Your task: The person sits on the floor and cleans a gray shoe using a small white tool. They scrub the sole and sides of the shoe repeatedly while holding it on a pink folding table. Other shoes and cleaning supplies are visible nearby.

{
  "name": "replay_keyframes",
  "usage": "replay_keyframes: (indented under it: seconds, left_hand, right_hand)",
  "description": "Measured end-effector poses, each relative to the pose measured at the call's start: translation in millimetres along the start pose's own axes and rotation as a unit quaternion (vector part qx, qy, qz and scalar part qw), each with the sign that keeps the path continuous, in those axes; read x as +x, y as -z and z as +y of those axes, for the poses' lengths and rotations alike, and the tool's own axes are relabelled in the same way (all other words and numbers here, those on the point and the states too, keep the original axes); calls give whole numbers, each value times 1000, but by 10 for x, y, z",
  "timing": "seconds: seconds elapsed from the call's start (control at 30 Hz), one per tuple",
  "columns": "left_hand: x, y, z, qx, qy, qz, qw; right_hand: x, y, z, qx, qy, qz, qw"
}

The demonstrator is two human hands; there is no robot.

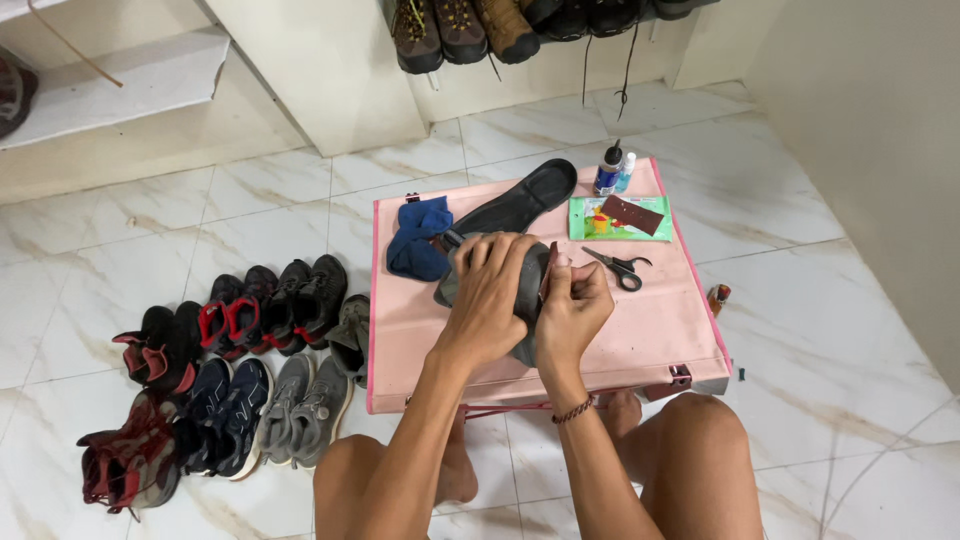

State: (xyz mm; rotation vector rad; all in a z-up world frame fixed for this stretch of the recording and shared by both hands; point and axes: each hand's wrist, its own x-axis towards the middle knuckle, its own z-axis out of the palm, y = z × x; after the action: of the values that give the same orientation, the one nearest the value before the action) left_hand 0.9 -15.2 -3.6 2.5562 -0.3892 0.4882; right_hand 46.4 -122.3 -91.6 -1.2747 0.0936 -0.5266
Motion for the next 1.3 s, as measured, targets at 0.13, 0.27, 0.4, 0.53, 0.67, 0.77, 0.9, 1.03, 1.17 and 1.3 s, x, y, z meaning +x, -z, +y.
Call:
replay_keyframes:
  seconds: [0.13, 0.27, 0.4, 0.53, 0.67, 0.77, 0.9, 1.03, 1.17, 1.3]
  left_hand:
    - [-58, 70, 7, -14, -6, -14, 1000]
    - [-120, 40, -31, -21, 12, -9, 1000]
    - [-111, 73, -57, -29, 2, -8, 1000]
    - [-104, 11, 7, -11, 4, -7, 1000]
    - [-85, -42, 52, -15, -16, 5, 1000]
    - [-104, -119, 2, -11, -25, 4, 1000]
    - [-123, -50, 159, 8, -28, 1, 1000]
    - [-34, -71, 95, -9, -44, 6, 999]
    - [-85, -149, 87, 29, -24, -5, 999]
    - [-46, -157, 184, 17, -34, -9, 999]
  right_hand:
    - [-292, 136, -207, -40, -3, 8, 999]
    - [-252, 42, -158, -46, -22, -28, 998]
    - [-242, 9, -311, -9, -30, -37, 999]
    - [-374, 179, -199, -15, -52, -71, 996]
    - [-126, 158, -229, 4, -15, -24, 1000]
    - [-286, 240, -267, 7, -36, -30, 999]
    - [65, 251, -15, 19, -9, -13, 1000]
    - [-123, 262, -283, -2, -3, -17, 1000]
    - [-161, 264, -209, -43, -7, -40, 998]
    - [213, 245, -62, -18, 14, -12, 1000]
